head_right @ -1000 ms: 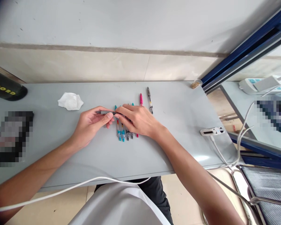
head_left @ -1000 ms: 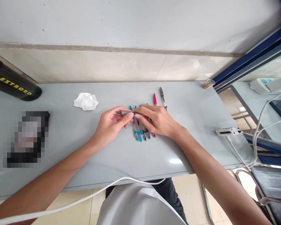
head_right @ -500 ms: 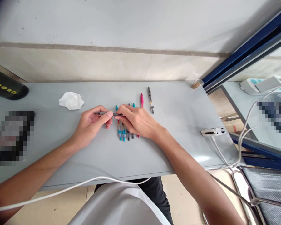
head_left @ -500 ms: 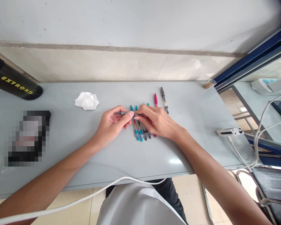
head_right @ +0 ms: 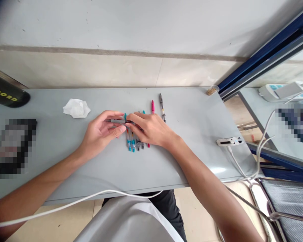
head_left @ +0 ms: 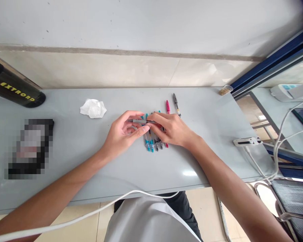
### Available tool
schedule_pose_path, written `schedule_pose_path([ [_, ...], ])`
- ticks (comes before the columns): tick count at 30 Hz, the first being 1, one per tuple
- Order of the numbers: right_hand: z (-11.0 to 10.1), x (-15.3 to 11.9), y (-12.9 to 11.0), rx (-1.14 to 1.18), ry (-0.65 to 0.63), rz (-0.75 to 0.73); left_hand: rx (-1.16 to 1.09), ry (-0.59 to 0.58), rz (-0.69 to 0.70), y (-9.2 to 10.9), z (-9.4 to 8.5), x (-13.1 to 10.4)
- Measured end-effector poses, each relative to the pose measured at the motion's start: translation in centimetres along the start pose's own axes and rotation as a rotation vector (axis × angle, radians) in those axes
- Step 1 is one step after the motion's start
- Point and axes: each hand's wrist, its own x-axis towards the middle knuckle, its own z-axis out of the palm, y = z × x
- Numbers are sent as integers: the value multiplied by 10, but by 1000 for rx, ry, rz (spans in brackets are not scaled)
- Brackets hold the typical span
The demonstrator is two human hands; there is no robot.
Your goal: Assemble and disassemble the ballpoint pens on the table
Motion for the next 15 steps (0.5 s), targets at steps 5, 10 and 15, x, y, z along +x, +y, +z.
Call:
schedule_pose_path([
  [5,0,0,1,3,-12,-10,64,-17,40,-2,-2,0],
  [10,1,2,0,15,-5,-29,59,15,31,2,0,1],
  [15,4,3,1,26,35,-79,90,56,16,4,-1,0],
])
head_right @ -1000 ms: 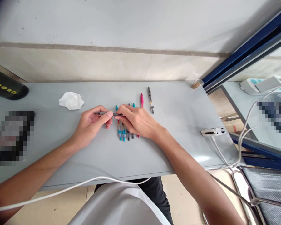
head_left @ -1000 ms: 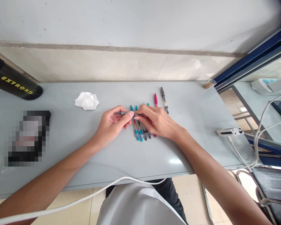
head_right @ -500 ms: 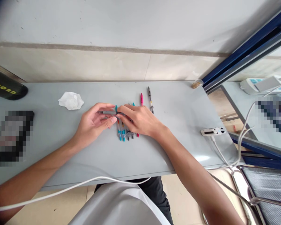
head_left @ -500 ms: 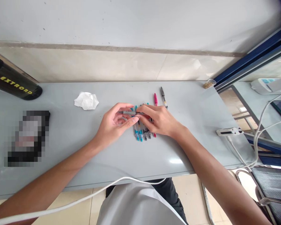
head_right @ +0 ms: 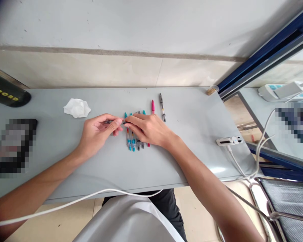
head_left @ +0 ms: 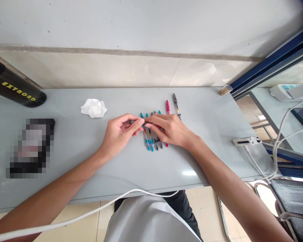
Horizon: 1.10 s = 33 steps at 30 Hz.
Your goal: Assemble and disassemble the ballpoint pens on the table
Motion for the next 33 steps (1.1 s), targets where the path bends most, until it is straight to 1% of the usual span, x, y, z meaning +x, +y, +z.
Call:
schedule_pose_path([
  [4,-1,-1,2,-21,0,26,18,57,-16,-2,-2,2],
  [10,-5,-4,5,-76,-43,99,-133,146,-46,-3,-6,9],
  [14,-10,-4,6,-92,-63,124,-184,176,-52,-1,-8,12],
  [21,-16,-4,10,-75,-52,114,-227,187,-88,-4,-12,15],
  [25,-19,-4,11,-60,-56,111,-241,184,-92,-2,-14,16],
  [33,-18,-5,12,-59,-52,102,-316,133,-100,2,-14,17],
])
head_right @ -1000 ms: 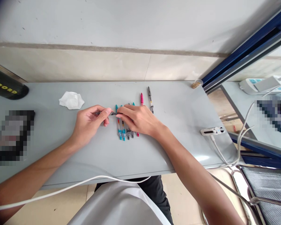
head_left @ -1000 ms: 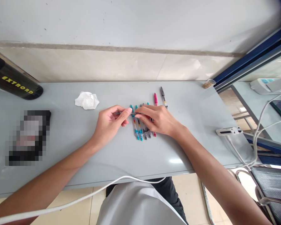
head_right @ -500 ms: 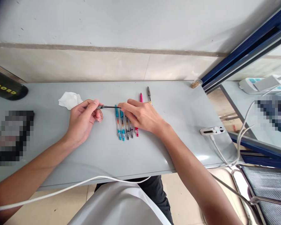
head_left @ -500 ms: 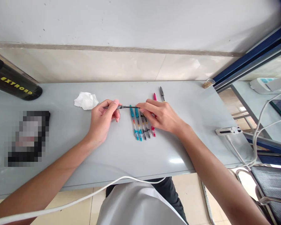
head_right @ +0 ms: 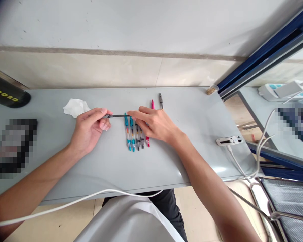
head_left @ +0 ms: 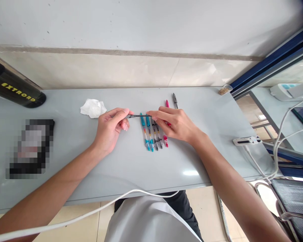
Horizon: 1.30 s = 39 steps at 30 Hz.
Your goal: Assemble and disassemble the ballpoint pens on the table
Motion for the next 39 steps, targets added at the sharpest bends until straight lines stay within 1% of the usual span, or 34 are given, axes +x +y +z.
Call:
schedule_pose_path([
  [6,2,0,-1,-9,31,5,4,19,-1,1,0,-1],
  [10,3,1,-3,23,51,9,-2,40,25,1,0,-1],
  [21,4,0,-2,55,95,14,-33,54,64,-3,-1,-1],
  [32,2,0,-3,18,83,16,16,56,52,-1,0,-2],
  [39,1,0,-2,13,128,-9,6,54,53,0,1,-2],
])
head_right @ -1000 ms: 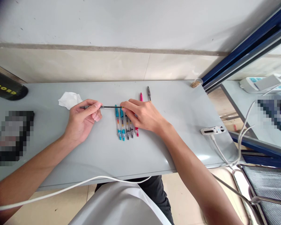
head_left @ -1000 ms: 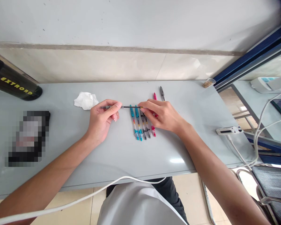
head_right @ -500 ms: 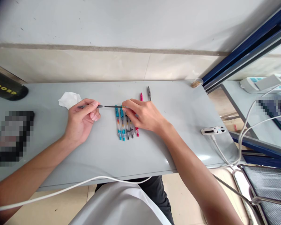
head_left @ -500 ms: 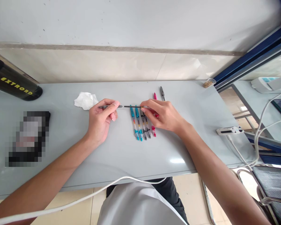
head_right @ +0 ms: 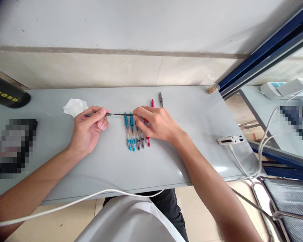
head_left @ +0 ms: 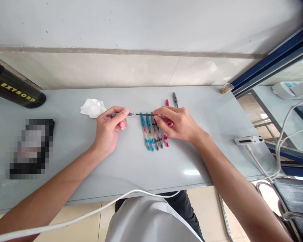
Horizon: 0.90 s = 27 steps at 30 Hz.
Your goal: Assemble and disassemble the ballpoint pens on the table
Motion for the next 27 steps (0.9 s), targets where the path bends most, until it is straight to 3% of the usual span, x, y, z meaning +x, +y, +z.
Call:
schedule_pose_path([
  [11,3,-1,-2,-1,-40,23,41,-13,-11,1,1,-2],
  [27,4,-1,-4,-53,-108,23,204,-168,-1,-1,1,-6],
])
